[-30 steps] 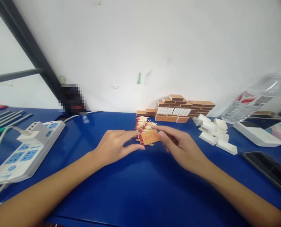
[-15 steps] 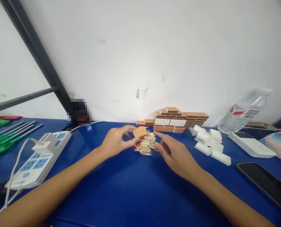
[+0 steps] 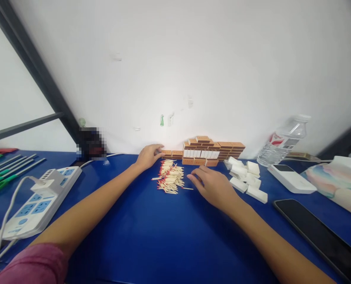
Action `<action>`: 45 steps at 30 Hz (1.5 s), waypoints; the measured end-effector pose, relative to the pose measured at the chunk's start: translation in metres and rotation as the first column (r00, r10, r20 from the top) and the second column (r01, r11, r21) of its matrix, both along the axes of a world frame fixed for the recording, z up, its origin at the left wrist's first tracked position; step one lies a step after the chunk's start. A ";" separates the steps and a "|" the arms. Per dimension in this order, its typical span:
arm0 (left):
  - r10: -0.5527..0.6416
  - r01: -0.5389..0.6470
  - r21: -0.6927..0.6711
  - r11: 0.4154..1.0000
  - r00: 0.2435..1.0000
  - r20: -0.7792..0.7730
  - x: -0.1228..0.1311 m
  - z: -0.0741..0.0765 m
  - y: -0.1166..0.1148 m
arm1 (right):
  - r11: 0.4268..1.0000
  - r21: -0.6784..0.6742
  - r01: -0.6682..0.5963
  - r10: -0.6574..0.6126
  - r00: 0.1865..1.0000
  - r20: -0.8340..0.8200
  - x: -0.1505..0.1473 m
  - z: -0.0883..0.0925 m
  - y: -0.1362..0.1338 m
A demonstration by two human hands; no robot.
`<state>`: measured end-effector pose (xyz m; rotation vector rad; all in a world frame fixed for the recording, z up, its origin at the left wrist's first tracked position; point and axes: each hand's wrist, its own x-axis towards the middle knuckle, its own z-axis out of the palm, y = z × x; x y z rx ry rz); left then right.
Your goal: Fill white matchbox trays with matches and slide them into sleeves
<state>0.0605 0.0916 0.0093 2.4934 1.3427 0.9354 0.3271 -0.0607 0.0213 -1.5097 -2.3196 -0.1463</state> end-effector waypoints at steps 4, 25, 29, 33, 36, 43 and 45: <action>-0.005 0.005 0.020 1.000 1.000 -0.005 -0.003 0.015 -0.025 | 0.996 0.020 0.087 -0.087 0.996 0.003 0.018 0.011 0.007; -0.196 0.259 0.282 0.924 0.953 -0.232 -0.034 0.005 -0.161 | 0.923 -0.274 -0.271 0.211 0.950 -0.230 0.000 0.022 -0.020; -0.265 0.299 0.113 0.947 0.932 -0.249 -0.029 0.000 -0.167 | 0.856 -0.350 -0.382 0.310 0.919 -0.245 -0.047 0.010 -0.043; -0.283 0.300 0.026 0.954 0.923 -0.261 -0.029 0.001 -0.167 | 0.913 -0.284 -0.293 0.226 0.942 -0.248 -0.025 0.006 -0.027; -0.269 0.276 0.007 0.961 0.943 -0.196 -0.023 0.000 -0.169 | 0.954 -0.256 -0.158 0.114 0.977 -0.178 0.006 -0.001 -0.006; -0.258 0.253 -0.053 0.966 0.952 -0.164 -0.012 -0.003 -0.177 | 0.906 -0.372 -0.203 0.116 0.963 -0.244 0.014 -0.010 0.003; -0.276 0.269 -0.067 0.961 0.947 -0.162 -0.015 -0.003 -0.176 | 0.913 -0.344 -0.218 0.122 0.952 -0.279 0.000 -0.002 -0.008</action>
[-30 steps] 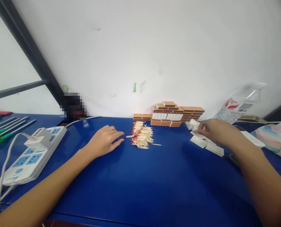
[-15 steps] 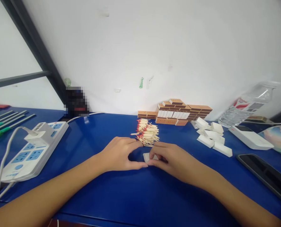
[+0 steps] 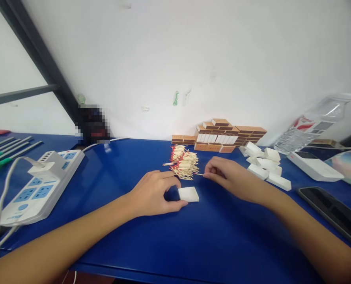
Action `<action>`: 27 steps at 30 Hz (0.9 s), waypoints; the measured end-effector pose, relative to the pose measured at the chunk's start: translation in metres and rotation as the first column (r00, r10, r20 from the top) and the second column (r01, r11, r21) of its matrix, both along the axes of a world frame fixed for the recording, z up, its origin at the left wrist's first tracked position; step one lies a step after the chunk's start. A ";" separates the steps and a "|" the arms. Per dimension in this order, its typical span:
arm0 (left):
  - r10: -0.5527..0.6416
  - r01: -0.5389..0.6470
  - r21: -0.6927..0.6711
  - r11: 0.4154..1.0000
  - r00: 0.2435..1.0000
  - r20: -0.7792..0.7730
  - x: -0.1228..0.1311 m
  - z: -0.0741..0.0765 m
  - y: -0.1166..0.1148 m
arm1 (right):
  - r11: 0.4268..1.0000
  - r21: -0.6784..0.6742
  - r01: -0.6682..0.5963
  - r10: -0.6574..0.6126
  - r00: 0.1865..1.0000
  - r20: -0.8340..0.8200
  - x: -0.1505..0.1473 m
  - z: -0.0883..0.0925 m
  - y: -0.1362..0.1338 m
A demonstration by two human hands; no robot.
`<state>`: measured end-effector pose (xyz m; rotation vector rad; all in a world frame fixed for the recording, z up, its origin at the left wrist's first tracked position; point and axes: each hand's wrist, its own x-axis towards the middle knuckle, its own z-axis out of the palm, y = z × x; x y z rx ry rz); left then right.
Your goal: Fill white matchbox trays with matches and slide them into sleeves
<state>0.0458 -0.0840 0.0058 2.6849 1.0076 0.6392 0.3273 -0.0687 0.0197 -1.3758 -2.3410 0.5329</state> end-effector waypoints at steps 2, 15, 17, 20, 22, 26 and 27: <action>-0.005 0.006 -0.004 1.000 1.000 0.010 -0.003 0.000 0.002 | 0.999 -0.025 -0.028 0.027 0.999 -0.028 -0.016 0.008 -0.014; -0.014 0.014 0.021 1.000 1.000 -0.020 -0.008 -0.001 0.006 | 0.974 0.221 -0.051 0.044 0.998 0.036 -0.046 -0.003 -0.004; -0.031 0.032 0.026 0.999 0.999 -0.025 -0.007 -0.001 0.006 | 0.970 0.237 -0.059 0.041 0.996 0.081 -0.049 -0.006 -0.001; -0.053 0.054 0.023 0.998 0.997 -0.054 -0.006 0.000 0.004 | 0.968 0.243 -0.057 0.018 0.987 0.162 -0.053 -0.011 -0.001; -0.064 0.065 0.011 0.998 0.996 -0.069 -0.006 0.000 0.004 | 0.966 0.251 -0.059 0.007 0.979 0.203 -0.054 -0.013 -0.001; -0.097 0.095 -0.031 0.995 0.992 -0.080 -0.004 0.002 0.004 | 0.958 0.278 -0.063 0.008 0.981 0.194 -0.052 -0.015 -0.001; -0.103 0.099 -0.046 0.994 0.991 -0.082 -0.004 0.002 0.003 | 0.959 0.276 -0.066 0.014 0.982 0.187 -0.051 -0.016 -0.001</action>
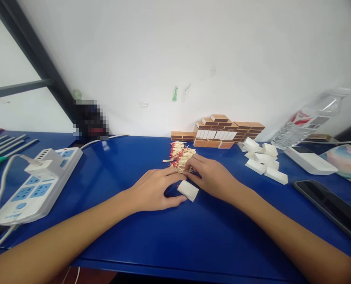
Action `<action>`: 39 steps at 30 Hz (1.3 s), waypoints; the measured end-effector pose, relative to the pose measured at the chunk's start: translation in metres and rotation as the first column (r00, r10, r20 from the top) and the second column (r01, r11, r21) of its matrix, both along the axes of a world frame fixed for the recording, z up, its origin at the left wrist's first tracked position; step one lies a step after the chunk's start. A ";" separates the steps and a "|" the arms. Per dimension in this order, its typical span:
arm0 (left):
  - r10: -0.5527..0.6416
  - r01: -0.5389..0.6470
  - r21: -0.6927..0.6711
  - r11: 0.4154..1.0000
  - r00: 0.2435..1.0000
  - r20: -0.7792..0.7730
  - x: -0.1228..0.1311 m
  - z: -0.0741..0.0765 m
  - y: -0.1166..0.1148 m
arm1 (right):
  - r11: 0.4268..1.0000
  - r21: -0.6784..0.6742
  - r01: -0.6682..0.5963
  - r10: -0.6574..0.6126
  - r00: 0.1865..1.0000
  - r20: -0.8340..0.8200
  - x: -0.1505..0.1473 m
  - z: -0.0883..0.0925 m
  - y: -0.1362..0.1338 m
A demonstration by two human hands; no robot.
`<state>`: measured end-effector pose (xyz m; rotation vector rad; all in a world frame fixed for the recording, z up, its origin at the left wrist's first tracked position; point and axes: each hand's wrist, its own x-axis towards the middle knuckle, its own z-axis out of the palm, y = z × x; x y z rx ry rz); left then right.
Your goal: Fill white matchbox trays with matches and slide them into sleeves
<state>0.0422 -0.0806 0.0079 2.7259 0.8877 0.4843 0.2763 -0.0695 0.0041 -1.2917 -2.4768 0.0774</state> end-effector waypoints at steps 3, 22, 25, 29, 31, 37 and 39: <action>0.005 -0.005 -0.033 0.999 1.000 0.002 0.001 0.000 -0.001 | 1.000 -0.016 -0.002 0.003 1.000 0.018 0.001 -0.001 0.001; 0.045 -0.043 -0.115 0.992 0.999 0.018 -0.001 0.001 0.001 | 0.962 -0.252 -0.103 0.084 0.993 -0.085 0.020 0.023 -0.018; 0.050 -0.048 -0.103 0.993 0.999 0.020 -0.001 0.001 0.001 | 0.950 -0.283 -0.132 0.114 0.990 -0.077 0.015 0.024 -0.026; 0.040 -0.036 -0.060 0.998 0.998 0.055 -0.002 -0.001 0.001 | 0.937 -0.297 -0.182 0.137 0.976 -0.167 0.005 0.021 -0.032; 0.015 -0.012 -0.034 0.999 0.996 0.084 -0.003 -0.002 0.000 | 0.923 -0.317 -0.219 0.151 0.963 -0.226 0.001 0.019 -0.034; -0.049 0.045 0.041 0.998 0.995 0.088 -0.003 -0.002 -0.002 | 0.914 -0.322 -0.247 0.176 0.956 -0.233 0.000 0.015 -0.037; -0.047 0.044 0.034 0.998 0.995 0.084 -0.003 0.000 -0.002 | 0.919 -0.314 -0.238 0.171 0.959 -0.226 0.002 0.016 -0.037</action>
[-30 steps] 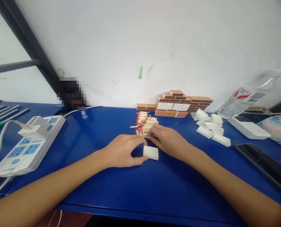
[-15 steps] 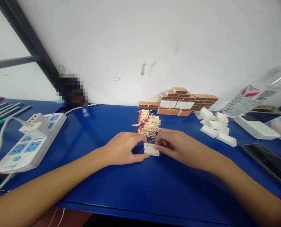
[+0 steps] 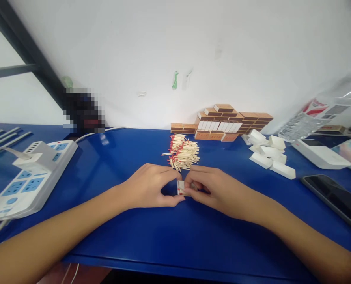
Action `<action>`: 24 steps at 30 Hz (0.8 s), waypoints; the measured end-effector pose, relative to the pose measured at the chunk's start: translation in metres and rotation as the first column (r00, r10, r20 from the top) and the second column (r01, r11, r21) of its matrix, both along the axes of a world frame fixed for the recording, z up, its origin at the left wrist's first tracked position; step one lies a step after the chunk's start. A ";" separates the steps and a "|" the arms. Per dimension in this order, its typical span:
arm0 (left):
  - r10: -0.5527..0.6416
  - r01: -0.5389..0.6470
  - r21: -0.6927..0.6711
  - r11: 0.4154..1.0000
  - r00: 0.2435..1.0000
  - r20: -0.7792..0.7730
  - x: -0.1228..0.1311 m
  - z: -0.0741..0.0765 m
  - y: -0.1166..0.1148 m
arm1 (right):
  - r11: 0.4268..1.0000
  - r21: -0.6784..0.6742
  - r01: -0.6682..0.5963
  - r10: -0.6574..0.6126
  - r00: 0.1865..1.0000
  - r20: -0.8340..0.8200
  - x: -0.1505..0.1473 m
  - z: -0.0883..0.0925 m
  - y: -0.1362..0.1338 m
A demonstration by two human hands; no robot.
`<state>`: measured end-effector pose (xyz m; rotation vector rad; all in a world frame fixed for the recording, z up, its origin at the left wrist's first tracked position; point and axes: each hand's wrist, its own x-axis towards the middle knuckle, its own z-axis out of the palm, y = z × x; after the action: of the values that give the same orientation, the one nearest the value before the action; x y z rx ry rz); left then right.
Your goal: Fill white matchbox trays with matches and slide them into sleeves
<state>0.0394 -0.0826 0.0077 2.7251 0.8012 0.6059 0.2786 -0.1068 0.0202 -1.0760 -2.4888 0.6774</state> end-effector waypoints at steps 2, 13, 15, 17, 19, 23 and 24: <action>0.003 -0.003 -0.019 1.000 1.000 0.004 0.000 0.001 0.000 | 1.000 -0.009 0.009 -0.009 1.000 -0.002 0.001 0.002 0.000; -0.028 0.028 0.035 0.999 1.000 0.014 0.000 0.001 -0.001 | 1.000 -0.017 -0.015 0.015 1.000 0.002 0.001 0.010 -0.003; -0.024 0.024 0.019 1.000 0.999 0.022 -0.001 0.003 -0.001 | 1.000 0.000 -0.002 0.002 1.000 0.003 0.005 0.014 -0.001; -0.027 0.027 -0.015 1.000 0.999 0.021 -0.001 0.006 -0.002 | 0.999 0.035 0.040 -0.039 0.999 -0.011 0.010 0.016 0.004; -0.039 0.040 -0.045 0.998 0.999 0.018 -0.002 0.009 -0.003 | 0.993 0.070 0.100 -0.099 0.995 -0.015 0.017 0.016 0.010; -0.056 0.057 -0.070 0.996 0.998 0.021 -0.002 0.011 -0.005 | 0.991 0.053 0.119 -0.121 0.992 0.042 0.026 0.005 0.024; -0.055 0.056 -0.072 0.996 0.998 0.016 -0.002 0.011 -0.005 | 0.992 0.043 0.114 -0.117 0.991 0.062 0.027 0.002 0.026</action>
<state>0.0376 -0.0872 0.0188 2.6645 0.7264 0.5726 0.3051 -0.0809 0.0219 -1.2346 -2.4592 0.5655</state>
